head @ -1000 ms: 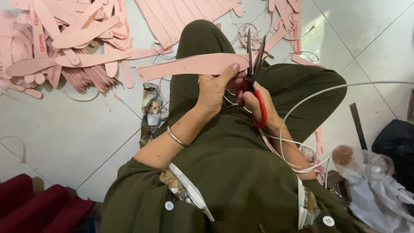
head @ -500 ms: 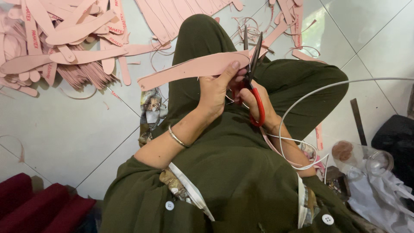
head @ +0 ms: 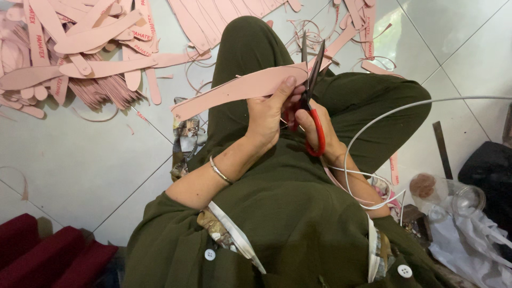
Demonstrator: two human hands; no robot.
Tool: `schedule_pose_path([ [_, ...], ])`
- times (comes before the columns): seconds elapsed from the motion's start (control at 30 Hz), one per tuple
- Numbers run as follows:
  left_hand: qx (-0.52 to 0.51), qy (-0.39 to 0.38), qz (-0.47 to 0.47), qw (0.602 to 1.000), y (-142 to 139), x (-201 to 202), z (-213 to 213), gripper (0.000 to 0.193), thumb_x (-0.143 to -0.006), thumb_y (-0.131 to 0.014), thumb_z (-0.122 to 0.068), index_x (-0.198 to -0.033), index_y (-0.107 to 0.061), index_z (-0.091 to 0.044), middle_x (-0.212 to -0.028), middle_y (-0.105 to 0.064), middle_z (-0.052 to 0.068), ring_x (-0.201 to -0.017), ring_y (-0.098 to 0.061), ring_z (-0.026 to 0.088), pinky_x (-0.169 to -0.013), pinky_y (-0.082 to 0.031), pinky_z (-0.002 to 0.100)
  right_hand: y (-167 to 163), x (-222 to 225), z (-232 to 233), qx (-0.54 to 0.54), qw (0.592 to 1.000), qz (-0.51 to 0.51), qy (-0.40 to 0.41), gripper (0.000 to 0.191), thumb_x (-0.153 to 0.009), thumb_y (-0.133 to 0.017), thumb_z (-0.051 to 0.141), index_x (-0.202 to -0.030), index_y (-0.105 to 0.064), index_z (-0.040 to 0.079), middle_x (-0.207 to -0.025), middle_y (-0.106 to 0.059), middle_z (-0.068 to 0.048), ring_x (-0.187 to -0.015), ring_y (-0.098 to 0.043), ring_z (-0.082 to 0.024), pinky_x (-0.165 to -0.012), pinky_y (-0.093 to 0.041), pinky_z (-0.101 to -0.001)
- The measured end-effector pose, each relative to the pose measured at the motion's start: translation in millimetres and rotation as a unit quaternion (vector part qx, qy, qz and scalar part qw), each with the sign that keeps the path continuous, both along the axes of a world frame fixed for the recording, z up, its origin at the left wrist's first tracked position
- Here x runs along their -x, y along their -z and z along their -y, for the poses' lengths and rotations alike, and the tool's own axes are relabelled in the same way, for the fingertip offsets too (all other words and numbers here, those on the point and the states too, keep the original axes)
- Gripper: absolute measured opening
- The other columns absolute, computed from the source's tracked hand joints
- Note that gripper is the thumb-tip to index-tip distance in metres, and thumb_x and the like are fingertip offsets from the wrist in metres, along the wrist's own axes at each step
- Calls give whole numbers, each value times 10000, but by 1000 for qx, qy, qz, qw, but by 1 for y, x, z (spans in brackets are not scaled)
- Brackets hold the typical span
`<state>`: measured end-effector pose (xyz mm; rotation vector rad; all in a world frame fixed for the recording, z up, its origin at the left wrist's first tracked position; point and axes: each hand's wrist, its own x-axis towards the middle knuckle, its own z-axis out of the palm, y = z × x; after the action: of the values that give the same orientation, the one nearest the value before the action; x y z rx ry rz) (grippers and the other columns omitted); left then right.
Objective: The person sits on the floor and cuts elongated pink strap shapes from a large marked sheet using red-handled scissors, then trims and refines the edges of individual cut straps one at a time, placing finished straps onto a pile on the floor.
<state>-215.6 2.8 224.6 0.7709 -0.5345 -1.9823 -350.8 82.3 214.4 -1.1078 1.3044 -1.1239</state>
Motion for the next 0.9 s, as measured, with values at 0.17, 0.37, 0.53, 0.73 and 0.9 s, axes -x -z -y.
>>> schedule_pose_path([
  [0.17, 28, 5, 2, 1000, 0, -1, -1, 219, -981, -735, -162, -1095, -720, 24, -977, -755, 107, -861, -721, 151, -758, -591, 281, 10, 3, -7, -37, 999, 4, 31, 638, -1026, -531, 595, -1134, -597, -30, -853, -586, -57, -725, -571, -150, -644, -481, -300],
  [0.37, 32, 27, -16, 999, -5, -6, 1, 215, -983, -732, -159, -1080, -718, 31, -957, -756, 116, -809, -707, 159, -628, -570, 309, -1, 14, -5, -29, 999, -19, -2, 830, -919, -543, 771, -1133, -585, -30, -871, -567, -43, -747, -545, -140, -651, -459, -297],
  [0.53, 35, 3, 12, 999, -3, -5, 5, 250, -988, -729, -179, -1108, -725, 40, -966, -761, 129, -852, -736, 162, -758, -604, 287, -17, 13, 1, 14, 996, -32, -78, 948, -891, -494, 859, -1299, -562, 6, -952, -563, -13, -847, -524, -120, -761, -451, -269],
  [0.73, 16, -5, 8, 1000, -1, -1, 2, 263, -975, -741, -183, -1116, -719, 38, -970, -763, 138, -842, -723, 164, -735, -599, 290, -19, 2, 5, 4, 998, -12, -53, 881, -926, -524, 822, -1236, -557, -3, -951, -567, -20, -833, -542, -128, -750, -474, -268],
  [0.9, 12, 0, -14, 1000, 0, -5, 4, 242, -983, -738, -147, -1128, -712, 46, -1026, -745, 134, -920, -734, 176, -795, -605, 296, -21, 4, 4, -20, 999, -1, -41, 866, -912, -527, 816, -1200, -578, 1, -884, -552, -15, -770, -519, -113, -683, -446, -256],
])
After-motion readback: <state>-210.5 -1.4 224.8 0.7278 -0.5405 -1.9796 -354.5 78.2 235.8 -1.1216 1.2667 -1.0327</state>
